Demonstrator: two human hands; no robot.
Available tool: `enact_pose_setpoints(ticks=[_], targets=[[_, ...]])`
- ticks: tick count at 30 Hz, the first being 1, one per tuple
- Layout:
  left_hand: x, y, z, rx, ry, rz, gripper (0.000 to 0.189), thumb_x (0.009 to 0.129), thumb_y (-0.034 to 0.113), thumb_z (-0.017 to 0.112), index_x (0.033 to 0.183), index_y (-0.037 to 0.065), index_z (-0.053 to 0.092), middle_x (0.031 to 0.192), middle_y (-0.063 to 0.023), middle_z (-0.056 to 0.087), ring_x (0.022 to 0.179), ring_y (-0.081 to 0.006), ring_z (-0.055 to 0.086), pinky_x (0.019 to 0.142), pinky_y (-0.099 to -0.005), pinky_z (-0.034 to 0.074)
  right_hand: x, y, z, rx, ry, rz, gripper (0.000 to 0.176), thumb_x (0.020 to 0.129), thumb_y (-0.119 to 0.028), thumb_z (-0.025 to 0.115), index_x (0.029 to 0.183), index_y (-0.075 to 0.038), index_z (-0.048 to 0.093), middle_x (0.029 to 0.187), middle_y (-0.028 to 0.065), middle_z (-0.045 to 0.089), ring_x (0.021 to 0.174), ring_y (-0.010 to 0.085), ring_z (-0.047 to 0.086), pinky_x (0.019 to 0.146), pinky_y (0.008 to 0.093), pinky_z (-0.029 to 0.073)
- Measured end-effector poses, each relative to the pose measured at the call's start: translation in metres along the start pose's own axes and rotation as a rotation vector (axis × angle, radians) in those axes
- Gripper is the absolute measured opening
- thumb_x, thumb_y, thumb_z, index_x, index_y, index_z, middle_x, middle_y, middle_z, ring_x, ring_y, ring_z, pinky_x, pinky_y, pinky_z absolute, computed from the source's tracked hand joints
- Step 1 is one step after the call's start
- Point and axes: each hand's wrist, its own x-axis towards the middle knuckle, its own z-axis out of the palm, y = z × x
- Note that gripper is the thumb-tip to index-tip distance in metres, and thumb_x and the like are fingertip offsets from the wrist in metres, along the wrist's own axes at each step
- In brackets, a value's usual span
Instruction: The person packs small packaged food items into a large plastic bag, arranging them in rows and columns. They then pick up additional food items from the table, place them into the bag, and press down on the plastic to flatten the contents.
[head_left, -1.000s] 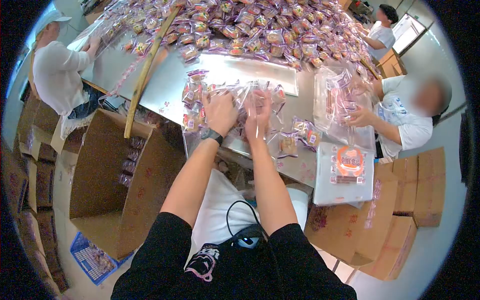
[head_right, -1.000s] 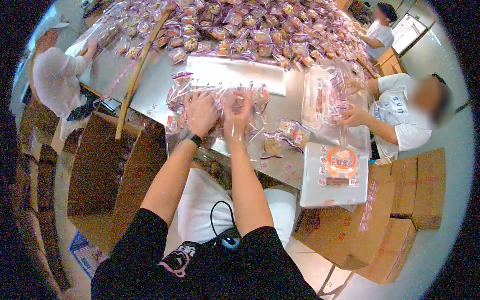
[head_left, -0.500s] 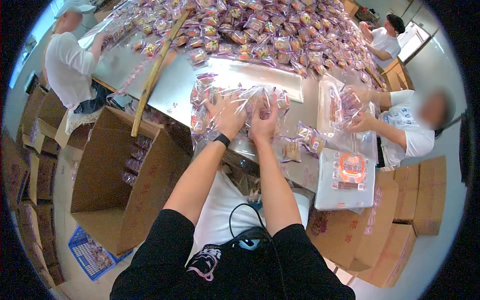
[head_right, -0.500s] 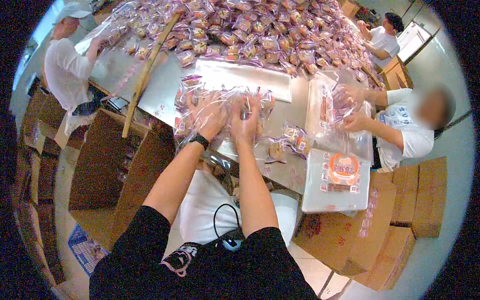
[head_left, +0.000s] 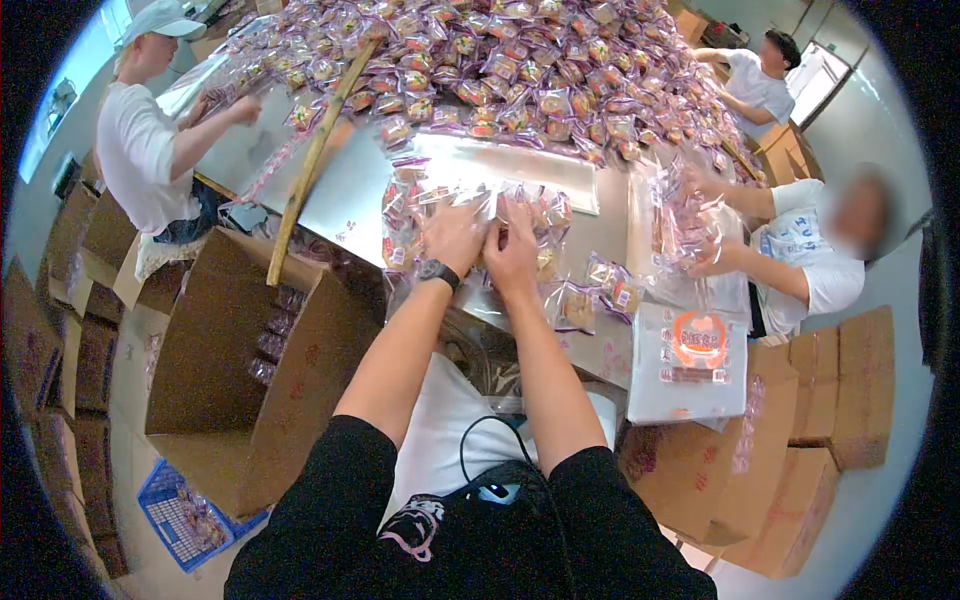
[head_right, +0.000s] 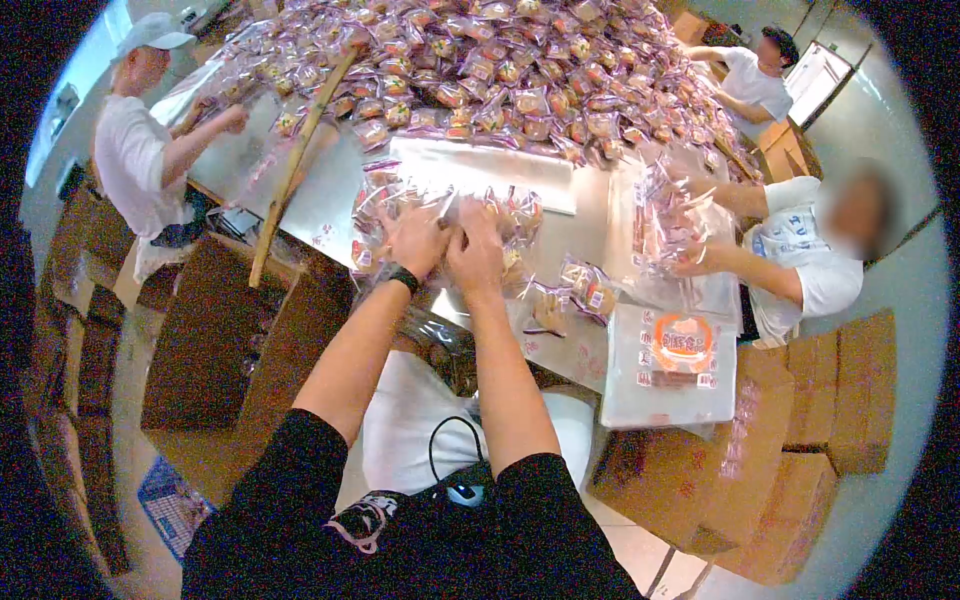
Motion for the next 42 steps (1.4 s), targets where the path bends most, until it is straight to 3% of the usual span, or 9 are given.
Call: enact_pose_setpoints(ticks=[6,11,20,23,26,31,35,38,42], targets=[[0.006,-0.016,0.039,0.054,-0.171,-0.113,0.038,0.089,0.033,0.063,0.125,0.029,0.074,0.122,-0.0026,0.075,0.130,-0.0276,0.060,0.115,-0.0765,0.012,0.006,-0.009,-0.013,-0.262,-0.147,0.203,0.047,0.092,-0.028,0.069,0.135,-0.010,0.066,0.135,0.0168,0.067,0.132,0.0323,0.059,0.112,0.0526,0.041],[0.003,-0.006,0.007,0.075,-0.024,-0.021,0.037,0.092,0.029,0.060,0.126,0.029,0.073,0.120,-0.0031,0.076,0.132,-0.0286,0.059,0.117,-0.0762,0.009,0.028,-0.037,-0.011,-0.649,-0.424,0.264,0.039,0.097,-0.033,0.059,0.132,-0.016,0.067,0.143,0.0103,0.061,0.128,0.0264,0.060,0.113,0.0653,0.031],[-0.003,-0.022,0.013,0.106,-0.095,0.106,0.042,0.095,0.022,0.056,0.135,0.028,0.068,0.142,-0.0017,0.065,0.143,-0.0255,0.048,0.118,-0.0757,0.004,0.023,0.001,0.015,-0.635,-0.333,-0.023,0.039,0.090,-0.027,0.061,0.124,-0.010,0.068,0.135,0.0103,0.063,0.129,0.0285,0.058,0.120,0.0615,0.023],[-0.006,-0.041,0.027,0.222,-0.006,0.332,0.058,0.096,0.028,0.061,0.153,0.026,0.049,0.153,0.0010,0.056,0.146,-0.0263,0.046,0.115,-0.0785,0.006,0.042,-0.025,-0.022,-0.626,-0.700,0.081,0.063,0.091,-0.035,0.060,0.146,-0.006,0.055,0.155,0.0132,0.050,0.134,0.0315,0.054,0.121,0.0631,0.021],[0.006,-0.009,-0.005,0.216,-0.349,0.172,0.047,0.098,0.023,0.054,0.144,0.024,0.060,0.158,-0.0018,0.050,0.146,-0.0245,0.045,0.108,-0.0869,0.010,0.035,-0.017,-0.013,-0.742,-0.662,0.030,0.077,0.087,-0.038,0.064,0.153,-0.003,0.045,0.158,0.0137,0.048,0.135,0.0354,0.052,0.120,0.0652,0.021],[0.009,-0.008,0.004,0.225,-0.258,0.204,0.060,0.095,0.051,0.059,0.148,0.023,0.053,0.146,-0.0037,0.061,0.135,-0.0258,0.057,0.105,-0.0847,0.021,0.032,-0.003,-0.025,-0.461,-0.452,0.041,0.053,0.085,-0.023,0.070,0.134,-0.005,0.061,0.133,0.0180,0.063,0.127,0.0403,0.055,0.118,0.0507,0.035],[0.029,0.021,-0.028,0.217,-0.512,0.088,0.054,0.094,0.039,0.062,0.144,0.021,0.056,0.141,-0.0056,0.064,0.131,-0.0277,0.058,0.109,-0.0735,0.028,0.024,0.031,-0.010,-0.610,-0.371,0.013,0.054,0.078,-0.024,0.079,0.127,-0.008,0.065,0.128,0.0159,0.065,0.129,0.0372,0.054,0.116,0.0489,0.036],[0.023,-0.018,0.023,0.298,-0.259,0.289,0.060,0.092,0.046,0.067,0.143,0.016,0.057,0.148,-0.0064,0.059,0.139,-0.0277,0.053,0.111,-0.0720,0.028,0.024,0.030,-0.016,-0.629,-0.392,0.000,0.049,0.079,-0.027,0.079,0.123,-0.010,0.067,0.128,0.0137,0.066,0.130,0.0349,0.054,0.116,0.0501,0.034],[0.018,-0.001,0.010,0.292,-0.273,0.267,0.053,0.094,0.018,0.055,0.147,0.012,0.053,0.148,-0.0095,0.058,0.143,-0.0267,0.048,0.114,-0.0728,0.025,0.019,0.023,-0.026,-0.617,-0.330,0.028,0.044,0.082,-0.036,0.077,0.117,-0.010,0.071,0.130,0.0128,0.065,0.130,0.0336,0.053,0.115,0.0519,0.033]])
